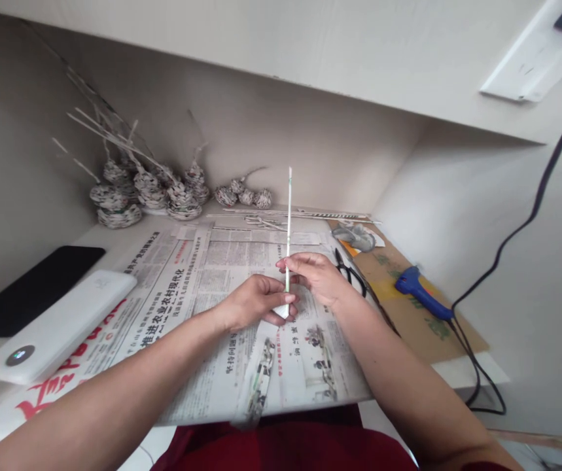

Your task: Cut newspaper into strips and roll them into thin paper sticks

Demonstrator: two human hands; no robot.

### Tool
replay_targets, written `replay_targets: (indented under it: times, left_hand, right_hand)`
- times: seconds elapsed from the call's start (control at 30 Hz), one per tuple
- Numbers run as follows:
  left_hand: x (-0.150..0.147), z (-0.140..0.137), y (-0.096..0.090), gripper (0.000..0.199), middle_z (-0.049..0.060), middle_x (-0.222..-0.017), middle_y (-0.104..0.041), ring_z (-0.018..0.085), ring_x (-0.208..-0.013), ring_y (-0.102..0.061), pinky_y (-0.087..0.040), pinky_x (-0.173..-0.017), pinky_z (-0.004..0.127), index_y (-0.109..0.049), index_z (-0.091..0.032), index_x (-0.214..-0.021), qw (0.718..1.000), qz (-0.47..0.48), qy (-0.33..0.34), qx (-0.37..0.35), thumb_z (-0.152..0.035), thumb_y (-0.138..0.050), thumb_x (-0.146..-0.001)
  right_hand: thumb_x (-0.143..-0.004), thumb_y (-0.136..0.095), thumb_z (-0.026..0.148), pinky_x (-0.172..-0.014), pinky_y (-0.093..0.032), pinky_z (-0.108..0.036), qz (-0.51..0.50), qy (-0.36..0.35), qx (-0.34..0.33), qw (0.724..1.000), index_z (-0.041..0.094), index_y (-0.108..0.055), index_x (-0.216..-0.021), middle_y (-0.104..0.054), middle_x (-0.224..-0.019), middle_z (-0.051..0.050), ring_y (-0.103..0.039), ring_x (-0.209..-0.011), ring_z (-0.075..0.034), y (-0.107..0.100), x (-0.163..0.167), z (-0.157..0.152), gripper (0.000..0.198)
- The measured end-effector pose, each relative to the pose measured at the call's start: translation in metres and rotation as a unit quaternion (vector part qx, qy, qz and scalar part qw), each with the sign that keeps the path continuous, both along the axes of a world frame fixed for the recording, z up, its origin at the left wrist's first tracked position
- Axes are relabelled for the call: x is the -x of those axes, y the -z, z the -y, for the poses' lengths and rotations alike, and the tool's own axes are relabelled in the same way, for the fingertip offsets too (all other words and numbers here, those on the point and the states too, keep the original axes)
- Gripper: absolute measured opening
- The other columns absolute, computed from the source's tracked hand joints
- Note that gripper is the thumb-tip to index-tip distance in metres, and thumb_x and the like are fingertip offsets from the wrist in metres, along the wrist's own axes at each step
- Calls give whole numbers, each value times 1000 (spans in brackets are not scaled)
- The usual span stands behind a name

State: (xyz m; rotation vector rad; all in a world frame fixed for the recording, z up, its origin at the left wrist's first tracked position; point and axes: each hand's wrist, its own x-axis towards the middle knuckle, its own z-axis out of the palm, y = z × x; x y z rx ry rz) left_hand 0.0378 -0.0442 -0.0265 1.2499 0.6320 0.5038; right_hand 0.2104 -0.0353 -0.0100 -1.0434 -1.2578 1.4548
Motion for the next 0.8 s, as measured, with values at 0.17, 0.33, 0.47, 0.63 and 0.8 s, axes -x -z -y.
replay_targets:
  times: [0.17, 0.33, 0.47, 0.63, 0.8]
  left_hand:
    - [1, 0, -3, 32, 10, -84, -69, 17, -76, -64, -56, -67, 29, -71, -10, -83, 1000, -10, 4, -9, -41, -67, -79]
    - [1, -1, -1, 32, 11, -84, -69, 17, -74, -65, -56, -67, 30, -70, -9, -84, 1000, -14, -27, -3, -41, -68, -78]
    - [1, -1, 0, 33, 11, -84, -69, 18, -75, -65, -55, -67, 30, -70, -10, -85, 1000, 0, -13, 9, -41, -70, -76]
    - [1, -1, 0, 33, 10, -79, -69, 14, -65, -63, -53, -63, 27, -70, -9, -78, 1000, 2, -19, -4, -42, -69, -77]
    - [0, 0, 0, 30, 9, -82, -70, 16, -72, -66, -54, -63, 29, -70, -11, -84, 1000, -12, -10, 11, -40, -70, -77]
  right_hand:
    - [-65, -79, 40, -61, -46, -24, -20, 45, 17, 999, 18, -73, -72, -68, -79, -3, -60, -73, -14, 1, 1, -1, 24]
    - [-71, -75, 42, -62, -47, -27, 7, -27, 20, 999, 17, -74, -82, -69, -81, -4, -58, -65, -12, -1, -1, 2, 28]
    - [-64, -81, 37, -59, -44, -26, -7, 31, 17, 999, 17, -71, -70, -66, -72, 0, -56, -59, -10, 0, -1, 2, 23]
    - [-74, -71, 45, -55, -44, -27, -12, -57, 32, 998, 16, -73, -87, -68, -81, -4, -58, -60, -12, -1, -1, 3, 31]
    - [-63, -82, 36, -59, -46, -27, -34, 10, 37, 999, 16, -69, -71, -68, -81, -3, -58, -62, -11, -2, -1, 3, 25]
